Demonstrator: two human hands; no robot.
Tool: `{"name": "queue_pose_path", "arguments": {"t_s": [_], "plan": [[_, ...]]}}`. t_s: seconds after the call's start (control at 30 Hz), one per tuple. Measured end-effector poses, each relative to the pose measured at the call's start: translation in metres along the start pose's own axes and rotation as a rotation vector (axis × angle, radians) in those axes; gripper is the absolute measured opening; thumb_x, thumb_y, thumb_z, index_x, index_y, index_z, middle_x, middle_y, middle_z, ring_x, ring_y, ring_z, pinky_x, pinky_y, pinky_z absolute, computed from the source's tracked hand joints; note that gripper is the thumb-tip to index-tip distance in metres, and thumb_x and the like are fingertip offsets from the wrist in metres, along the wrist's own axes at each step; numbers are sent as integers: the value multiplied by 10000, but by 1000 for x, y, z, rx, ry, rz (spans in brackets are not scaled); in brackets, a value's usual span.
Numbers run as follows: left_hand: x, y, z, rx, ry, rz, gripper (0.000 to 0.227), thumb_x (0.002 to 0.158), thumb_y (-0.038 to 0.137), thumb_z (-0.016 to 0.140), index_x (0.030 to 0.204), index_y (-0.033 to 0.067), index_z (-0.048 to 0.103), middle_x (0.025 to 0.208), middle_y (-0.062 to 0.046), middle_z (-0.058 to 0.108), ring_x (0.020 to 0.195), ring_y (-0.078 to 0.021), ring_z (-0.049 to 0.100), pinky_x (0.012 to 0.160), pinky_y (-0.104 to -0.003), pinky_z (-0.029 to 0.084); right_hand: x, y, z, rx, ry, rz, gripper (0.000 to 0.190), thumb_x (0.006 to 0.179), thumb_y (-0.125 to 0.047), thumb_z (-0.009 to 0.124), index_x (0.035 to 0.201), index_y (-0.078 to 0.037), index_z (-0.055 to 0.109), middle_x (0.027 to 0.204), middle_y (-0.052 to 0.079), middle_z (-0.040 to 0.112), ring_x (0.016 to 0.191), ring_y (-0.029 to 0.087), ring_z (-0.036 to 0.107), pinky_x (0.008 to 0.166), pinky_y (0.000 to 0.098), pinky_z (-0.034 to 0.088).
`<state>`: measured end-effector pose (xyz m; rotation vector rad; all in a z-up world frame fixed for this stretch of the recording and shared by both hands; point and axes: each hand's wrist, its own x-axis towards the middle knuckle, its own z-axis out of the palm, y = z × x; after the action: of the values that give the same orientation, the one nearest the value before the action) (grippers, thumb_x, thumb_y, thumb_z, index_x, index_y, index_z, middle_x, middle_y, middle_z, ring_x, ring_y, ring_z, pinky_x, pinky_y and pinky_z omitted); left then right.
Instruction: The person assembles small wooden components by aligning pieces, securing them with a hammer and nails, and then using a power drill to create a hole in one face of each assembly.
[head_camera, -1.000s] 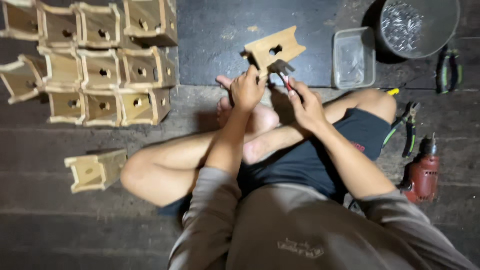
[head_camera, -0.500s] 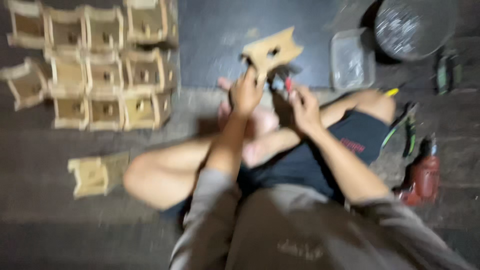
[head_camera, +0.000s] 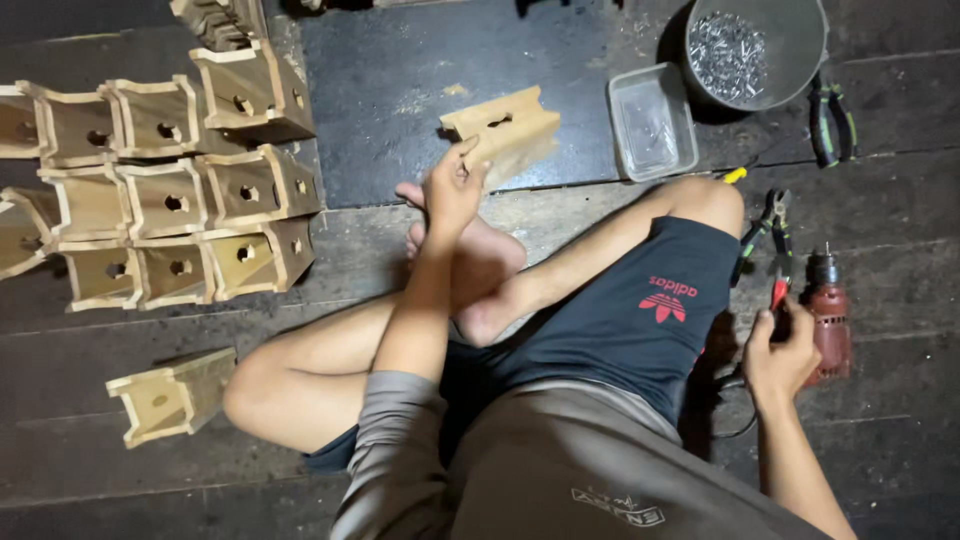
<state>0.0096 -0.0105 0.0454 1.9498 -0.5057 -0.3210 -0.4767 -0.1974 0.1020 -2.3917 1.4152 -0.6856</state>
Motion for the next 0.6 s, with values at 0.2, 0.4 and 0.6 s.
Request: {"name": "queue_pose_path", "arguments": {"t_s": [0.2,0.4,0.6], "plan": [[11,-8,4,-558,-143,-83,274,953,83,662,1214,0,675,942,-82,748,769,-84,626,714,-240,548,-68,63,33,-399,-354,220,351,1005,-432,639,1256,-191,684,1003,237,761,902,526,703,721,603,536],[16,-24,10,-704,-134,14,287,999,50,674,1283,29,645,916,-171,726,840,-194,717,788,-328,635,-40,75,57,-288,-15,-92,273,922,-239,856,1055,-47,717,1135,239,636,1100,479,664,928,525,545],[-3,-10,11,-289,-90,68,111,963,-20,668,1065,1,629,1159,-292,709,1091,-396,697,927,-490,597,127,-57,80,86,162,-535,171,963,-39,819,1130,-37,784,1074,194,584,1065,432,620,986,461,493]]}}
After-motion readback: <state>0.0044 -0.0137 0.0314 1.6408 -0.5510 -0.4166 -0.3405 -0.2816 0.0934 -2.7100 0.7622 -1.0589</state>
